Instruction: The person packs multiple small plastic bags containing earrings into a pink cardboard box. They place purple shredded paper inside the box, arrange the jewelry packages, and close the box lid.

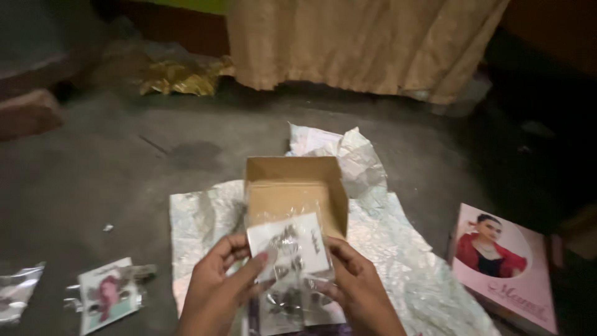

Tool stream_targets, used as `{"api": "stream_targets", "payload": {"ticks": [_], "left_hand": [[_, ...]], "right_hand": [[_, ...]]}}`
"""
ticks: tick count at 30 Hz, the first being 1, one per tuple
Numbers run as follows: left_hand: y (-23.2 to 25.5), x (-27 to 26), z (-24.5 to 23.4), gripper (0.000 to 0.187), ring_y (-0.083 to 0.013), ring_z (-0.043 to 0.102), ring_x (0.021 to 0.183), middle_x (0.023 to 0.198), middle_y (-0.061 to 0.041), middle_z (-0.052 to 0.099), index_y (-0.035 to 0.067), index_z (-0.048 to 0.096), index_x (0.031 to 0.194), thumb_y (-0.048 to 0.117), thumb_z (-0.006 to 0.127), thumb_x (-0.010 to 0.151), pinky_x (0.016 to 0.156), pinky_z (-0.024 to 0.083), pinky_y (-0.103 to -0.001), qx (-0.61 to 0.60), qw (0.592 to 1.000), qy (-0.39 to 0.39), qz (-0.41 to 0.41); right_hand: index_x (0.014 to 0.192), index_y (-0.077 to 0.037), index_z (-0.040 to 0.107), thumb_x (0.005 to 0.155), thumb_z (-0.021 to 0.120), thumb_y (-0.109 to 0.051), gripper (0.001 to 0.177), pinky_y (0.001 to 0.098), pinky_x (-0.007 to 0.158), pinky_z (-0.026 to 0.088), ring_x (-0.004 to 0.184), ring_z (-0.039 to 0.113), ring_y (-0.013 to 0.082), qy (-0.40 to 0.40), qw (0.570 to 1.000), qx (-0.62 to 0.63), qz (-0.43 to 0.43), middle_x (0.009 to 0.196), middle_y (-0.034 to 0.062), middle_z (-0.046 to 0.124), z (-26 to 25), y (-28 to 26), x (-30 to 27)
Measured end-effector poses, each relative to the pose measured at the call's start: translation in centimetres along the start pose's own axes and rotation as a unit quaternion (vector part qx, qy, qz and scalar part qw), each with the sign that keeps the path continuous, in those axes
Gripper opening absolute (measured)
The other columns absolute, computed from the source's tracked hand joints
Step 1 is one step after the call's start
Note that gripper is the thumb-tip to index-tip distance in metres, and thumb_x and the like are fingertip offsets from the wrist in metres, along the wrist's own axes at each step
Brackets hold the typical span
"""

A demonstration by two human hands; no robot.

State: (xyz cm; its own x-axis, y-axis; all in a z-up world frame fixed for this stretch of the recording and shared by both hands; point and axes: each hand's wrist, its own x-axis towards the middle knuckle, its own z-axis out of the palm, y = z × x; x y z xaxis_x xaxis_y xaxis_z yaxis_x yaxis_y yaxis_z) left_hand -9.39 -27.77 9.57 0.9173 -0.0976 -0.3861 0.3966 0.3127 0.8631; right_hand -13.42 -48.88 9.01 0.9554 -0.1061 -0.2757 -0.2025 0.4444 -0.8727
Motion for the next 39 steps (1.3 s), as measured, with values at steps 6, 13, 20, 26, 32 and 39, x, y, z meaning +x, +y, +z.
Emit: {"api": "stream_targets", "payload": {"ticks": [6, 13, 20, 26, 32, 39], "left_hand": [[-2.4, 2.0, -0.4, 0.032, -0.0187, 0.071, 0.095, 0.109, -0.011, 0.070, 0.001, 0.061, 0.110, 0.013, 0.076, 0.084, 0.072, 0.063, -0.035, -0.017, 1.000, -0.016, 0.000], [-3.5, 2.4, 1.1, 0.065, -0.0220, 0.077, 0.091, 0.107, -0.015, 0.069, 0.004, 0.059, 0.121, 0.011, 0.090, 0.064, 0.073, 0.064, -0.034, 0.094, 0.989, -0.011, 0.110], [-2.1, 2.5, 1.0, 0.050, -0.0108, 0.075, 0.088, 0.100, -0.005, 0.076, 0.012, 0.071, 0.113, 0.023, 0.090, 0.068, 0.055, 0.057, -0.030, 0.361, 0.889, 0.138, 0.244], [-2.6, 3.9, -1.0, 0.027, -0.0099, 0.075, 0.078, 0.091, -0.002, 0.074, 0.017, 0.077, 0.103, 0.022, 0.082, 0.077, 0.053, 0.054, -0.030, 0.374, 0.887, 0.102, 0.253], [-2.7, 4.3, -1.7, 0.026, -0.0111, 0.074, 0.079, 0.091, -0.001, 0.074, 0.017, 0.077, 0.104, 0.021, 0.078, 0.079, 0.060, 0.058, -0.030, 0.369, 0.905, 0.081, 0.197], [-2.0, 4.2, -1.6, 0.029, -0.0119, 0.071, 0.082, 0.094, -0.001, 0.072, 0.018, 0.076, 0.107, 0.017, 0.080, 0.078, 0.061, 0.060, -0.031, 0.384, 0.905, 0.057, 0.174]], "right_hand": [[0.126, 0.005, 0.062, 0.091, 0.063, -0.025, 0.046, 0.0399, 0.079, 0.064, 0.091, 0.073, 0.0230, 0.040, 0.998, 0.001, 0.039, 0.107, 0.0150, 0.070, -0.9, -0.4, 1.0], [0.131, 0.004, 0.063, 0.092, 0.082, -0.002, 0.044, 0.0263, 0.061, 0.047, 0.069, 0.051, 0.0157, -0.012, 0.999, -0.010, 0.035, 0.103, 0.0145, 0.072, -0.9, -1.1, 1.7], [0.122, 0.000, 0.070, 0.087, 0.074, -0.019, 0.040, 0.0258, 0.063, 0.046, 0.076, 0.062, 0.0093, 0.048, 0.989, -0.128, 0.054, 0.094, 0.0052, 0.075, -1.5, -0.9, 3.5], [0.116, -0.007, 0.055, 0.088, 0.074, -0.018, 0.036, 0.0273, 0.072, 0.052, 0.087, 0.064, 0.0090, -0.028, 0.977, -0.209, -0.013, 0.096, 0.0035, 0.068, -1.4, 0.5, 4.3], [0.112, -0.010, 0.057, 0.090, 0.075, -0.022, 0.031, 0.0267, 0.063, 0.046, 0.072, 0.057, 0.0088, -0.085, 0.944, -0.316, 0.039, 0.083, 0.0019, 0.061, -1.2, 1.7, 4.4], [0.111, -0.011, 0.059, 0.086, 0.077, -0.019, 0.033, 0.0264, 0.066, 0.052, 0.077, 0.065, 0.0113, -0.054, 0.949, -0.308, 0.035, 0.086, 0.0059, 0.069, -1.3, 3.4, 5.2]]}}
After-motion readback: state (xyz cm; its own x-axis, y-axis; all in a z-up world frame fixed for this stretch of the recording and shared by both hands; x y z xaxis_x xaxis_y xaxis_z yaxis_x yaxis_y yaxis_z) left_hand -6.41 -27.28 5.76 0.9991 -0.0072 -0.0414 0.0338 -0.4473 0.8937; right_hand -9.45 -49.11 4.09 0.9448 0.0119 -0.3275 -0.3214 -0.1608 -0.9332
